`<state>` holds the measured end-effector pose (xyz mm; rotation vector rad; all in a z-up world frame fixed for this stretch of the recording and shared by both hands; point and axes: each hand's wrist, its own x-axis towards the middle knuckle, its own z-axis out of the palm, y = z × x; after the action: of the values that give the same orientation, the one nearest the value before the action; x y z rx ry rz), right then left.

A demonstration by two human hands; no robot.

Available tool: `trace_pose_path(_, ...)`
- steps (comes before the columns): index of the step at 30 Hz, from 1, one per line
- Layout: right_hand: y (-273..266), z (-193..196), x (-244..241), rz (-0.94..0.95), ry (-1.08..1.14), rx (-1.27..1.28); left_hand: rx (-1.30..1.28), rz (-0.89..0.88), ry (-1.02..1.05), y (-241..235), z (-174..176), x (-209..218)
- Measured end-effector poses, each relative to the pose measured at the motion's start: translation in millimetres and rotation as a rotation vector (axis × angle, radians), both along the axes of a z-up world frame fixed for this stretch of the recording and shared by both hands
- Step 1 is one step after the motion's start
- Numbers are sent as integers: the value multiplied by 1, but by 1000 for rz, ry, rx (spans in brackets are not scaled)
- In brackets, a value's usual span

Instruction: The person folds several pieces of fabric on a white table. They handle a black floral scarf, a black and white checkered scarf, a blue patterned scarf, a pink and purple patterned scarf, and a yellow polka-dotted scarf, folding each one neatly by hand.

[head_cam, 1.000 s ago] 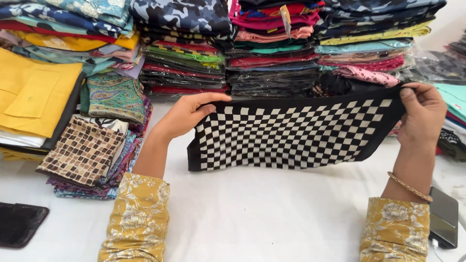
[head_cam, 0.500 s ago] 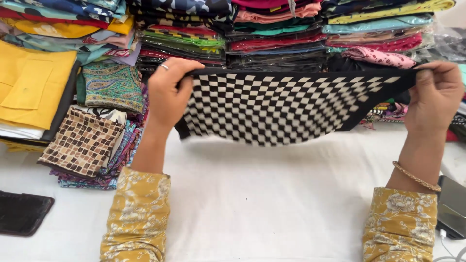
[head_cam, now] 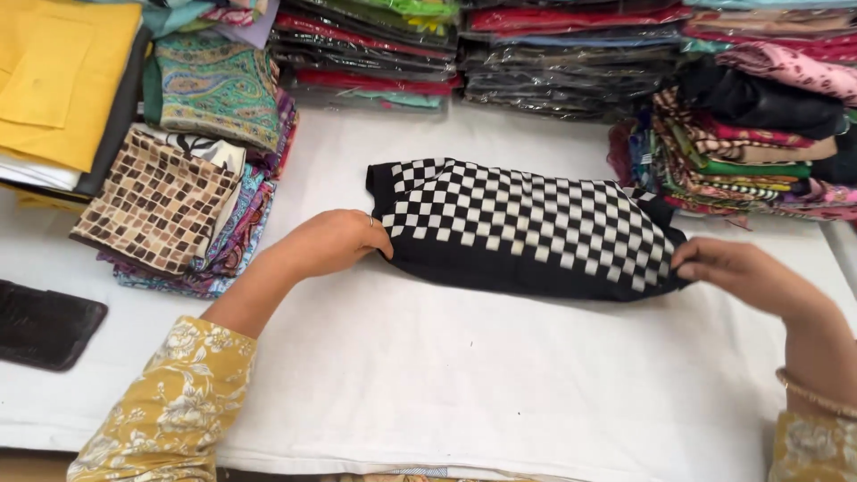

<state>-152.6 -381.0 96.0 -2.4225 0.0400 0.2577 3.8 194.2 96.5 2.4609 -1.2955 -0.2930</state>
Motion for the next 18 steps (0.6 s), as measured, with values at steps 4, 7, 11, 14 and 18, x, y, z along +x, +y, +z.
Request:
trace_pose_path(4, -11, -39, -19, -146, 123, 16, -53, 5, 25, 3, -7, -6)
trace_pose_path(7, -36, -63, -24, -162, 126, 102, -38, 10, 88, 4, 1, -11)
trace_pose_path(11, -48, -72, -26, -186, 131, 65, 51, 63, 244, 5, 14, -14)
trace_pose_path(14, -59, -83, -31, -207, 80, 81, 43, 73, 220, 7, 8, -12)
trace_pose_path(18, -111, -115, -36, -213, -30, 148, -107, -80, 96, 8, -1, -12)
